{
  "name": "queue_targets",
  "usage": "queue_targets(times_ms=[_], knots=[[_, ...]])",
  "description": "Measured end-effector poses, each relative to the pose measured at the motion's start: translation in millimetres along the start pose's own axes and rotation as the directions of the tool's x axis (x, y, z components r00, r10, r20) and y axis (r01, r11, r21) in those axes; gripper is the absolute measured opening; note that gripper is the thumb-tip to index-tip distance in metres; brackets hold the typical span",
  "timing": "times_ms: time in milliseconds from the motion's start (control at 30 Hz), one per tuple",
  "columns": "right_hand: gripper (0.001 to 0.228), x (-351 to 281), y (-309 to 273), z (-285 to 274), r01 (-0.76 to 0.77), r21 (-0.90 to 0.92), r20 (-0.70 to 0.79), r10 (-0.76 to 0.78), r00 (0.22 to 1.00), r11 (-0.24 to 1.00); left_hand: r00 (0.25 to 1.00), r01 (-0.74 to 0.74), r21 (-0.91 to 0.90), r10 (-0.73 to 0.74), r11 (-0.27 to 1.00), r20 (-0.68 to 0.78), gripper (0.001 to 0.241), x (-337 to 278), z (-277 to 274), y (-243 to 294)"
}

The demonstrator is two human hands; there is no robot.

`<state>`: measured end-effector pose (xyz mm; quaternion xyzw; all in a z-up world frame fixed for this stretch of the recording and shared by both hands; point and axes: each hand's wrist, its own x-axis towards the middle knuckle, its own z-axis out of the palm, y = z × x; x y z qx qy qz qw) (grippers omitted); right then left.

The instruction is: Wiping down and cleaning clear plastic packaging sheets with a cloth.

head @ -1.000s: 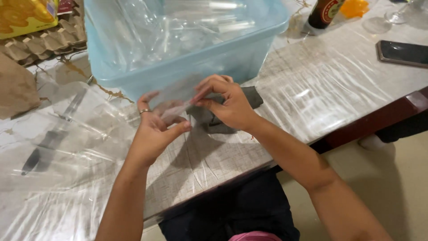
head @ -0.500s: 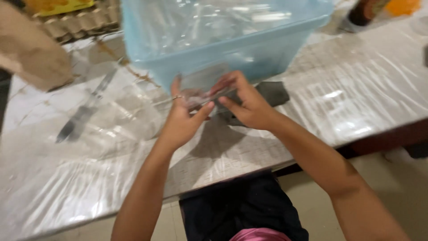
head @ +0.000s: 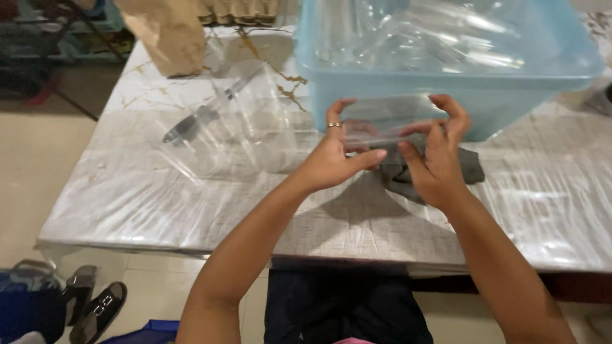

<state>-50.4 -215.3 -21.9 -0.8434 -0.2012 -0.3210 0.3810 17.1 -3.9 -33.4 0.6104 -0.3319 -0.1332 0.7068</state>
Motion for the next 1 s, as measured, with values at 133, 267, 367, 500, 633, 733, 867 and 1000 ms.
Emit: queue_targets(times_ms=[133, 267, 367, 500, 633, 733, 867, 1000], knots=[[0.043, -0.5, 0.9, 2.7, -0.17, 0.096, 0.084, 0.162, 0.983, 0.981, 0.984, 0.161, -0.097, -0.168, 0.982, -0.061, 0.098, 4.5, 5.0, 11.2], [0.034, -4.7, 5.3, 0.9, 0.138, -0.28, 0.077, -0.121, 0.99, 0.95, 0.984, 0.103, -0.219, -0.132, 0.97, -0.121, 0.093, 7.1, 2.3, -0.5], [0.043, -5.4, 8.1, -2.6, -0.004, -0.052, 0.035, 0.005, 0.999, 0.999, 0.994, 0.031, -0.158, -0.048, 0.987, -0.103, 0.072, 5.5, -0.2, 0.1], [0.04, -3.4, 12.3, -11.6, -0.159, 0.398, -0.049, 0.194, 0.98, 0.903, 0.996, 0.076, -0.015, -0.076, 0.997, -0.042, 0.088, 2.6, 7.4, 18.0], [0.035, -1.7, 18.1, -12.9, -0.263, 0.621, -0.014, 0.346, 0.938, 0.738, 0.996, 0.071, 0.049, -0.074, 0.996, 0.049, 0.089, -2.4, 10.5, 23.6], [0.041, 4.9, 3.9, -10.7, -0.444, 0.591, 0.127, 0.466, 0.876, 0.674, 0.996, -0.028, 0.113, 0.018, 0.993, 0.083, 0.086, -1.5, 11.1, 14.8], [0.043, 0.0, 13.0, -4.1, -0.559, 0.515, 0.193, 0.548, 0.814, 0.65, 0.996, -0.037, 0.134, 0.026, 0.99, 0.086, 0.081, -4.6, 12.7, 10.8], [0.041, 0.6, 7.2, -3.3, -0.474, 0.635, 0.225, 0.441, 0.869, 0.61, 0.987, -0.152, 0.282, 0.131, 0.947, 0.093, 0.084, -5.1, 12.4, 5.6]])
